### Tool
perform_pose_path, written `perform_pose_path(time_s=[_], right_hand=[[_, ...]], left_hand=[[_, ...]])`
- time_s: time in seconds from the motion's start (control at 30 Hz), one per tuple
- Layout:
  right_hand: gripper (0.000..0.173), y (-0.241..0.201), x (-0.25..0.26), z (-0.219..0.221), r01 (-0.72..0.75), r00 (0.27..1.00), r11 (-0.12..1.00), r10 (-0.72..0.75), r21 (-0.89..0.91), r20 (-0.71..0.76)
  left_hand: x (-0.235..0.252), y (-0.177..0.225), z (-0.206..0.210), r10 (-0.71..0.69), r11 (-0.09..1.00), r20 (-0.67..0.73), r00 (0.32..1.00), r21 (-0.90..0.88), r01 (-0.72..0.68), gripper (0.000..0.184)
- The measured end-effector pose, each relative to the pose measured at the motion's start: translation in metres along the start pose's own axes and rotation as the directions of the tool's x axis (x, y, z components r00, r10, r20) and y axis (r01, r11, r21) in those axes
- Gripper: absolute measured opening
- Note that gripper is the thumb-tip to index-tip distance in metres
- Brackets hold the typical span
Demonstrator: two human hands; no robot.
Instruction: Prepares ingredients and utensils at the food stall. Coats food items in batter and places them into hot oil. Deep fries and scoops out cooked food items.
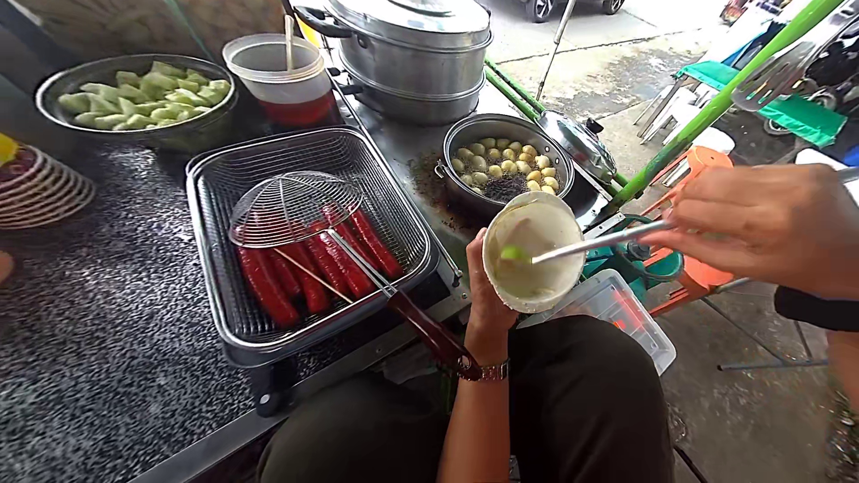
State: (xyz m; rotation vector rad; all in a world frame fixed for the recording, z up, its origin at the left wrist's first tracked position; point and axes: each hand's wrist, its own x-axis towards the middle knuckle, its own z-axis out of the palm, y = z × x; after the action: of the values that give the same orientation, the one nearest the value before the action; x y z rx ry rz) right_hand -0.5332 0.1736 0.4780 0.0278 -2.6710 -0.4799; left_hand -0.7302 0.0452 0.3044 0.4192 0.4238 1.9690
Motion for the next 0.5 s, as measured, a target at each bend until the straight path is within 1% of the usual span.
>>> perform_pose_path(time_s=[0.07,0.1,0.2,0.23,0.33,0.37,0.47,0.5], right_hand=[[0.037,-0.003,0.001,-0.005,-0.055,0.998,0.997,0.055,-0.058,-0.017],[0.035,-0.008,0.002,-0.002,-0.052,0.998,0.996,0.05,-0.067,-0.025],[0.033,-0.012,0.001,0.001,0.054,0.998,0.998,-0.054,-0.024,0.017],[0.034,-0.01,-0.001,0.0,0.06,0.998,0.998,-0.059,-0.016,0.022],[0.036,-0.008,-0.006,-0.002,-0.019,0.999,0.997,0.017,-0.073,-0.029],[0.036,-0.01,-0.005,-0.001,-0.017,0.999,0.997,0.014,-0.077,-0.033],[0.035,-0.011,-0.01,0.001,0.087,0.995,0.996,-0.087,0.001,0.043],[0.036,-0.007,-0.013,-0.003,0.097,0.993,0.995,-0.098,0.017,0.071]], left_hand=[[-0.001,0.0,0.003,-0.011,1.0,-0.008,1.0,0.028,0.011,0.044],[-0.002,0.001,0.003,-0.008,0.999,-0.025,1.0,0.052,0.009,0.044],[-0.003,0.003,0.004,0.015,0.996,-0.039,0.999,0.088,-0.012,0.041],[-0.003,0.003,0.004,0.025,0.996,-0.031,0.999,0.09,-0.022,0.04],[-0.003,0.002,0.003,0.032,0.994,0.009,0.999,0.103,-0.033,0.036],[-0.003,0.002,0.003,0.031,0.994,0.018,0.999,0.107,-0.032,0.036],[-0.002,0.004,0.001,0.048,0.986,0.029,0.998,0.156,-0.052,0.038],[-0.002,0.005,0.0,0.057,0.983,0.034,0.998,0.174,-0.063,0.039]])
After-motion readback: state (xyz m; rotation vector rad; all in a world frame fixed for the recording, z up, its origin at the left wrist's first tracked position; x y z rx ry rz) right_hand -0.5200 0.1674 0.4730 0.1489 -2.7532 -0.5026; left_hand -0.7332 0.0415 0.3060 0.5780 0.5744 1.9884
